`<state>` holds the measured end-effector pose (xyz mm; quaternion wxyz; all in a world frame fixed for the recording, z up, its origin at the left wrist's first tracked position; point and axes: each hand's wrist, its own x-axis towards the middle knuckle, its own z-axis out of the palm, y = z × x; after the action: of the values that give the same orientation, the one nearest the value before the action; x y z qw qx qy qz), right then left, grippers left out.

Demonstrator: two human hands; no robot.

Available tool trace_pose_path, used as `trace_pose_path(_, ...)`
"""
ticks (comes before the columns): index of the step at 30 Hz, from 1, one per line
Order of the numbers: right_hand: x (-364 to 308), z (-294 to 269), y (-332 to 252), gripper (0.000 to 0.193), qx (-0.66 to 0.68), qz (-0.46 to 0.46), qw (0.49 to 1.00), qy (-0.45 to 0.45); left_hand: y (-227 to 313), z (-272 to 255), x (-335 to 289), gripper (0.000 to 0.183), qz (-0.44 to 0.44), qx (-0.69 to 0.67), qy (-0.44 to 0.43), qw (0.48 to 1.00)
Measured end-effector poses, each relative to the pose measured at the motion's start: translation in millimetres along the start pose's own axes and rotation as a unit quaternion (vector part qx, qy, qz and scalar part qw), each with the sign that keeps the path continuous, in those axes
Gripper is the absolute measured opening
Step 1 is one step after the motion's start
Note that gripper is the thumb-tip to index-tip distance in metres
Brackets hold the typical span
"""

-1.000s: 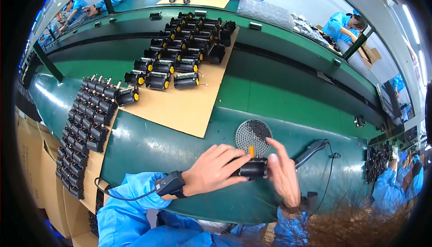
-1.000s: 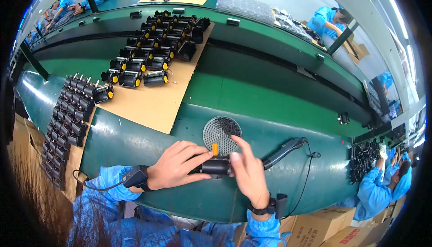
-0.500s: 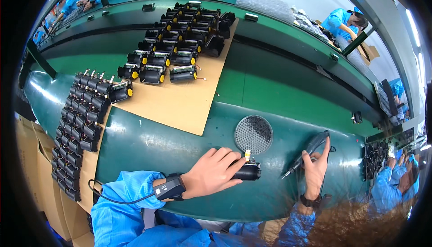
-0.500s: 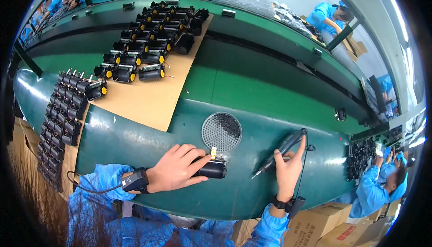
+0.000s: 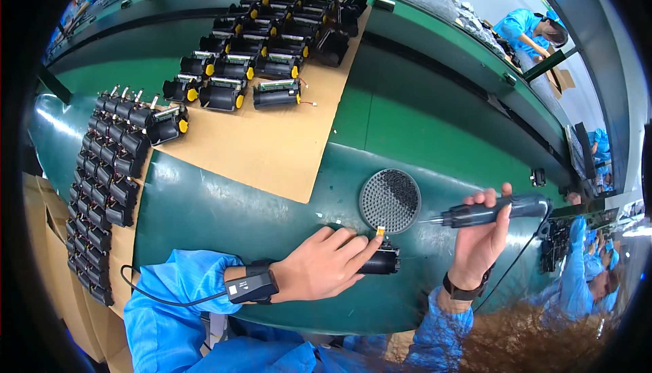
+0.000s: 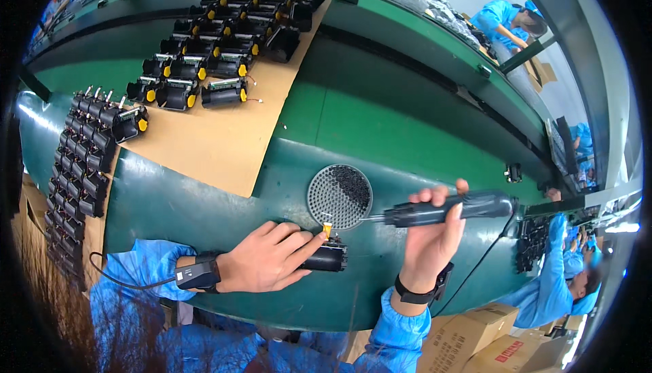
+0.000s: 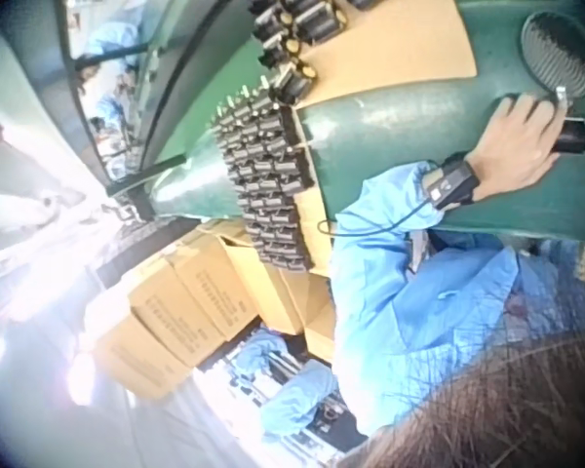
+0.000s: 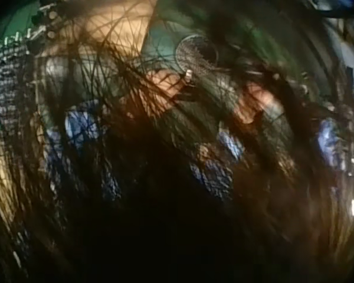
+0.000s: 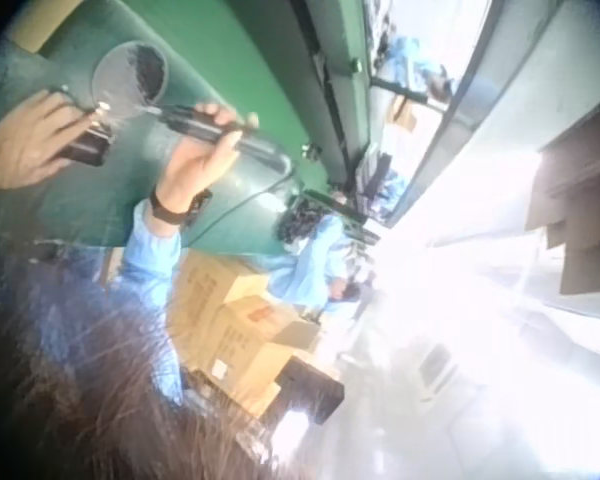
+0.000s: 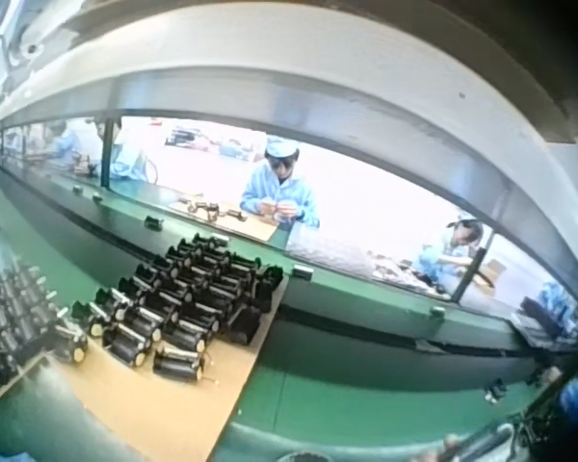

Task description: The person uses a handheld electric screwdriver to fasten a small part onto a cylindrical assembly and then places the finished unit into a cardboard box.

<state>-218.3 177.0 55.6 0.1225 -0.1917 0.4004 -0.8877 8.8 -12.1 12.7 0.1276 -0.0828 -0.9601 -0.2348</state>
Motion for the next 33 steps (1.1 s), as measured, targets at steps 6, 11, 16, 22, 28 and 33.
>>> trace_pose_path(6, 5, 41, 30, 0.074, -0.156, 0.021, 0.972, -0.174, -5, 6, -1, 0.068, 0.012, 0.005, 0.002, 1.000)
trace_pose_path(11, 4, 44, 56, 0.069, -0.119, -0.082, 0.976, -0.160, -6, 7, -1, 0.064, -0.001, -0.005, 0.007, 1.000)
trace_pose_path(16, -5, 49, 70, 0.068, -0.118, -0.026, 0.985, -0.122, -6, 7, 0, 0.062, 0.000, -0.012, 0.008, 1.000)
trace_pose_path(22, -12, 49, 77, 0.075, -0.111, -0.020, 0.987, -0.112, -6, 6, -1, 0.060, -0.002, -0.016, 0.012, 1.000)
trace_pose_path(28, -11, 48, 84, 0.074, -0.131, -0.020, 0.986, -0.105, -7, 8, 1, 0.062, 0.002, -0.020, 0.037, 0.999)
trace_pose_path(33, -10, 47, 83, 0.073, -0.119, -0.012, 0.986, -0.112, -6, 6, 0, 0.060, 0.000, -0.005, 0.019, 1.000)
